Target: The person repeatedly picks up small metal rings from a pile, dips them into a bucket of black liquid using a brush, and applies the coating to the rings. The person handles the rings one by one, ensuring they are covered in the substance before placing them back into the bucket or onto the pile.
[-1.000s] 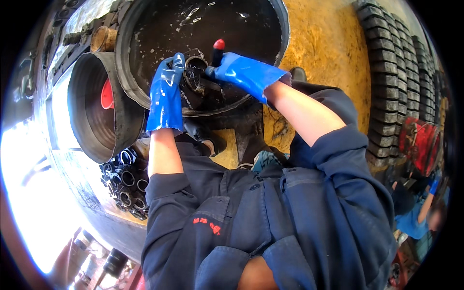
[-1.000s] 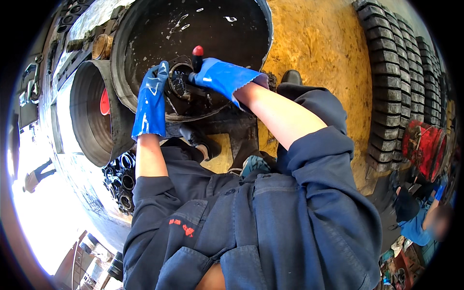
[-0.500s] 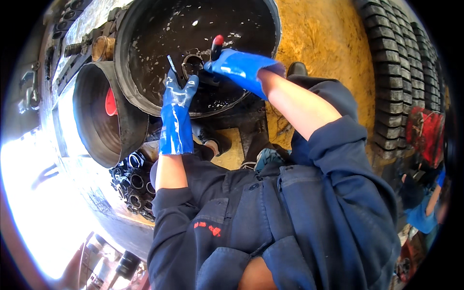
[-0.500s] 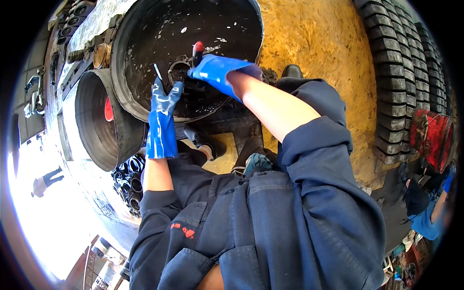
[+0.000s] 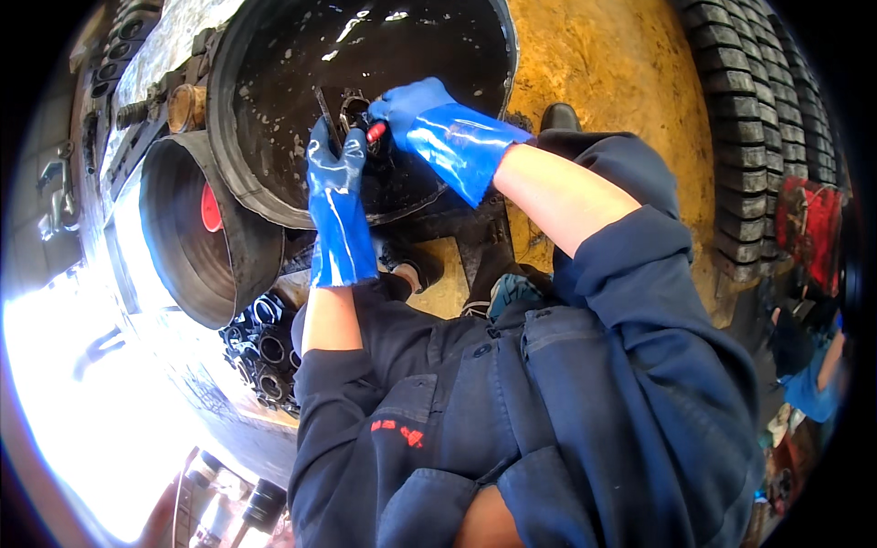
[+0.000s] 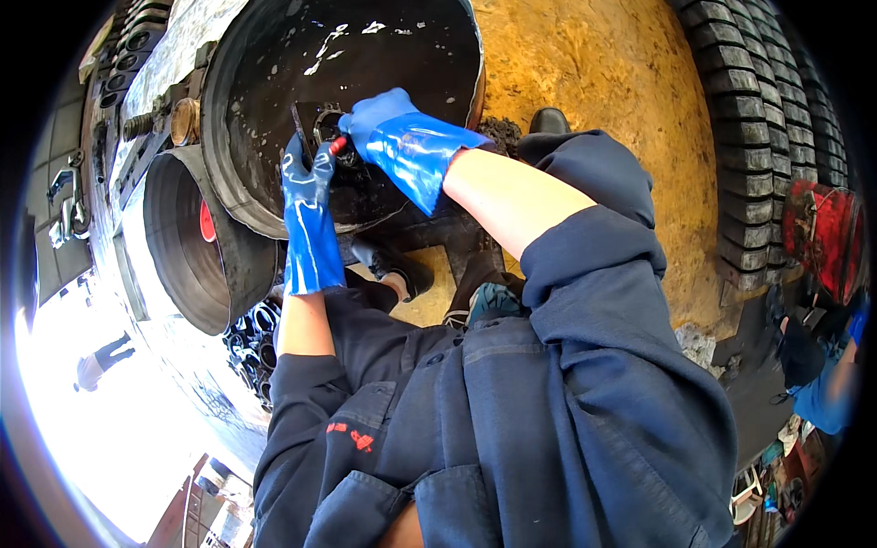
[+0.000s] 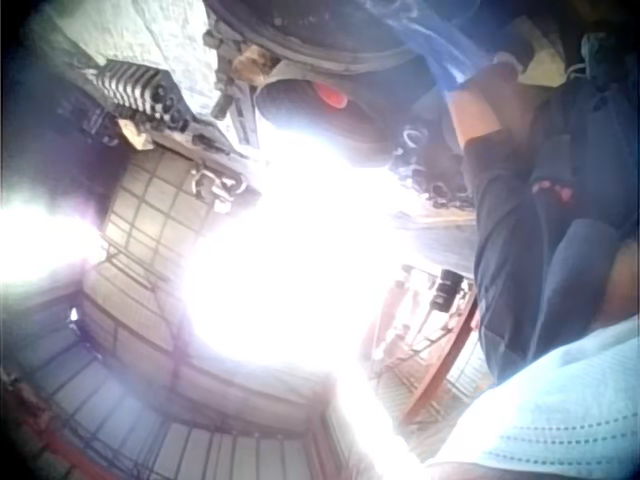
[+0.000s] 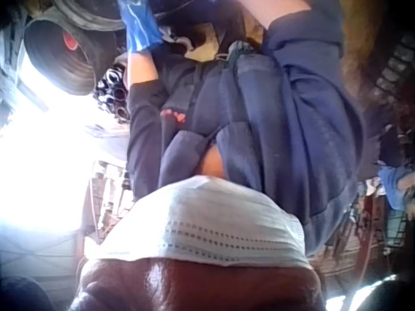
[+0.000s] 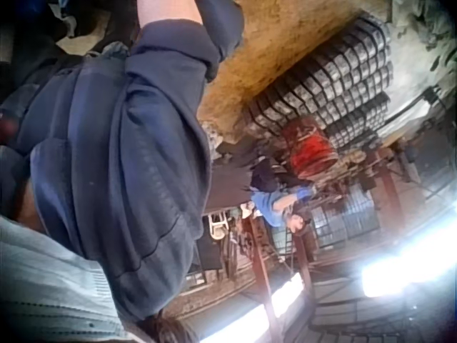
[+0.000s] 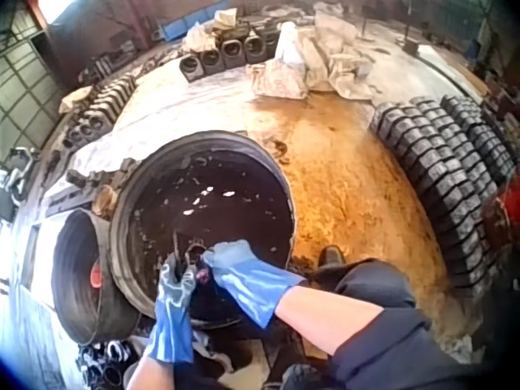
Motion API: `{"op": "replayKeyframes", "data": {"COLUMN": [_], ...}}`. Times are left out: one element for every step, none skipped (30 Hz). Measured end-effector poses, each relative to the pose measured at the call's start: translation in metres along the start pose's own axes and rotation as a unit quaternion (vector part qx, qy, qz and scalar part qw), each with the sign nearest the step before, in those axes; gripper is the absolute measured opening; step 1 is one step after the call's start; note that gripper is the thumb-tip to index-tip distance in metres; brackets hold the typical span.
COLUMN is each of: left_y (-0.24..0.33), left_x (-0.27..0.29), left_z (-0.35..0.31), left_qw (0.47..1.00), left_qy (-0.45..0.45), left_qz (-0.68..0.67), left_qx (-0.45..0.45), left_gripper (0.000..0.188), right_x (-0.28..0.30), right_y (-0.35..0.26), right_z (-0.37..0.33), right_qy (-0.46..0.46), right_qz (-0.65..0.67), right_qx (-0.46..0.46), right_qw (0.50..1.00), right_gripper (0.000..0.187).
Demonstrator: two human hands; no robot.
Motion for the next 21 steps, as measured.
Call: {"op": "replayKeyframes", "data": {"left_y": [-0.003, 0.008, 0.017, 0.031, 0.039, 0.048, 0.080, 0.077, 0.075, 0.077, 0.079, 0.080, 0.080, 0.080, 0.079, 0.081, 0.080, 0.078, 0.060, 0.031, 0.001], "left_x": [-0.003, -0.002, 0.003, 0.013, 0.019, 0.025, 0.046, 0.050, 0.050, 0.050, 0.050, 0.050, 0.050, 0.050, 0.054, 0.055, 0.053, 0.052, 0.058, 0.067, 0.071], "left_z": [0.004, 0.008, 0.003, 0.001, 0.000, -0.001, -0.010, -0.011, -0.011, -0.010, -0.010, -0.010, -0.012, -0.013, -0.014, -0.014, -0.011, -0.007, 0.000, 0.014, 0.032], "left_qw": [0.999, 0.995, 0.983, 0.973, 0.964, 0.952, 0.941, 0.943, 0.952, 0.960, 0.956, 0.957, 0.952, 0.946, 0.945, 0.947, 0.940, 0.933, 0.941, 0.943, 0.947], "left_qy": [-0.017, -0.033, -0.043, -0.070, -0.070, -0.070, -0.087, -0.081, -0.061, -0.044, -0.052, -0.054, -0.052, -0.049, -0.085, -0.084, -0.088, -0.092, -0.129, -0.121, -0.186], "left_qz": [-0.034, -0.066, -0.130, -0.159, -0.195, -0.230, -0.242, -0.240, -0.219, -0.199, -0.203, -0.199, -0.211, -0.222, -0.234, -0.227, -0.231, -0.236, -0.199, -0.193, -0.185], "left_qx": [0.033, 0.065, 0.124, 0.150, 0.170, 0.189, 0.218, 0.218, 0.205, 0.192, 0.206, 0.203, 0.217, 0.232, 0.212, 0.211, 0.234, 0.256, 0.243, 0.243, 0.187], "left_gripper": [0.055, 0.056, 0.058, 0.058, 0.060, 0.063, 0.058, 0.058, 0.057, 0.056, 0.055, 0.055, 0.056, 0.057, 0.061, 0.061, 0.061, 0.061, 0.054, 0.054, 0.051], "right_x": [-0.004, -0.003, 0.000, 0.003, 0.008, 0.020, 0.035, 0.048, 0.050, 0.051, 0.051, 0.051, 0.055, 0.059, 0.056, 0.052, 0.039, 0.027, 0.030, 0.034, 0.034], "right_y": [0.005, 0.010, 0.017, 0.021, 0.021, 0.026, 0.017, 0.012, 0.016, 0.017, 0.016, 0.015, 0.009, 0.006, 0.001, -0.007, -0.003, 0.008, 0.002, -0.007, -0.010], "right_z": [-0.002, -0.003, -0.004, -0.005, -0.005, 0.003, -0.005, -0.022, -0.032, -0.035, -0.036, -0.039, -0.047, -0.057, -0.051, -0.043, -0.035, -0.030, -0.027, -0.026, -0.021], "right_qy": [0.082, 0.082, 0.114, 0.147, 0.128, 0.019, 0.008, 0.001, -0.011, -0.007, -0.025, -0.043, -0.050, -0.028, -0.057, -0.086, -0.083, -0.077, -0.064, -0.044, -0.018], "right_qz": [-0.041, -0.041, 0.059, 0.159, 0.208, 0.248, 0.321, 0.390, 0.455, 0.457, 0.440, 0.423, 0.400, 0.416, 0.365, 0.314, 0.301, 0.305, 0.158, 0.004, -0.014], "right_qx": [0.035, 0.031, 0.006, -0.019, -0.098, -0.143, -0.136, -0.129, -0.101, -0.102, -0.094, -0.086, -0.098, -0.085, -0.099, -0.110, -0.055, -0.058, 0.061, 0.181, 0.223], "right_qw": [0.995, 0.995, 0.992, 0.976, 0.965, 0.958, 0.937, 0.912, 0.885, 0.883, 0.892, 0.901, 0.910, 0.905, 0.924, 0.939, 0.948, 0.948, 0.984, 0.983, 0.975], "right_gripper": [0.026, 0.026, 0.023, 0.022, 0.032, 0.037, 0.039, 0.042, 0.048, 0.048, 0.048, 0.049, 0.050, 0.048, 0.045, 0.042, 0.042, 0.042, 0.038, 0.036, 0.034]}}
Point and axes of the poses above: each hand's wrist, its own z-axis towards the middle knuckle, its own x-axis out of the back of the hand, y = z × x, the point moved 1 cm from there along z, towards the middle knuckle, and after that the axes turned 10 degrees about z, right-handed, at the moved point
